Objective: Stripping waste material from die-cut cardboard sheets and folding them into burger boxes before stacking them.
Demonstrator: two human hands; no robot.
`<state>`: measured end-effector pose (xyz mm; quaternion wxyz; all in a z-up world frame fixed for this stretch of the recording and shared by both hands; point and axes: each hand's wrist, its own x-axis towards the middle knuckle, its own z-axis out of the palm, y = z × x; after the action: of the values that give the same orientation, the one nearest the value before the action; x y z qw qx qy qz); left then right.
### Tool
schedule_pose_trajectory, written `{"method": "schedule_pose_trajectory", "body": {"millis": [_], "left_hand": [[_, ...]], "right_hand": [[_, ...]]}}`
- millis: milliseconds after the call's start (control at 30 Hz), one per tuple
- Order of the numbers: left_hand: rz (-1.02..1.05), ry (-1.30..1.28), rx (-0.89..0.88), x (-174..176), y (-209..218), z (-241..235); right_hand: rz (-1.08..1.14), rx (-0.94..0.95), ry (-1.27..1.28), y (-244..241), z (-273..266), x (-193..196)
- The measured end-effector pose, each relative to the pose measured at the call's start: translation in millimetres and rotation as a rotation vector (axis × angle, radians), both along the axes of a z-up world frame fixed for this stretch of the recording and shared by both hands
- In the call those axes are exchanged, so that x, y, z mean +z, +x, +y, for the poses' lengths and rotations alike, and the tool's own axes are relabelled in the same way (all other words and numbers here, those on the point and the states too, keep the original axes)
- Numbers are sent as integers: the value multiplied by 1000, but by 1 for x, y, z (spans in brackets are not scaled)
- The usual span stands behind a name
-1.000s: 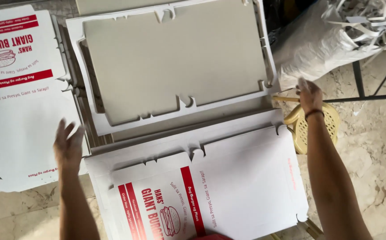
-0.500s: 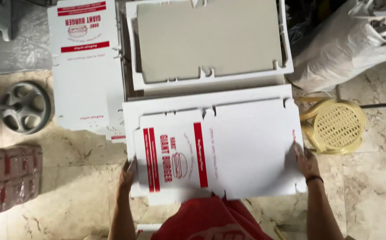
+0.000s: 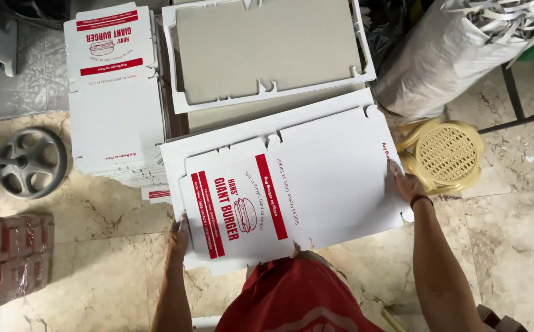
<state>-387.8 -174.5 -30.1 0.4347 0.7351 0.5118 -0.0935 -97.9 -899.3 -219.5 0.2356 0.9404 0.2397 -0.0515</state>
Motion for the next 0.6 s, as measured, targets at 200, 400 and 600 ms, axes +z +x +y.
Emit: {"method": "schedule_pose_trajectory", "body": {"millis": [200,400,600], "left_hand": [[-276,128,-318,-85,-25,48],[-54,18,-78,13,6,7],[-236,721,-412,45,-5,-17]], "right_hand": [[-90,85,34,-3,-34,-42],[-516,357,204,-43,-56,-58],[319,-1001,763,-49,88,172]]}}
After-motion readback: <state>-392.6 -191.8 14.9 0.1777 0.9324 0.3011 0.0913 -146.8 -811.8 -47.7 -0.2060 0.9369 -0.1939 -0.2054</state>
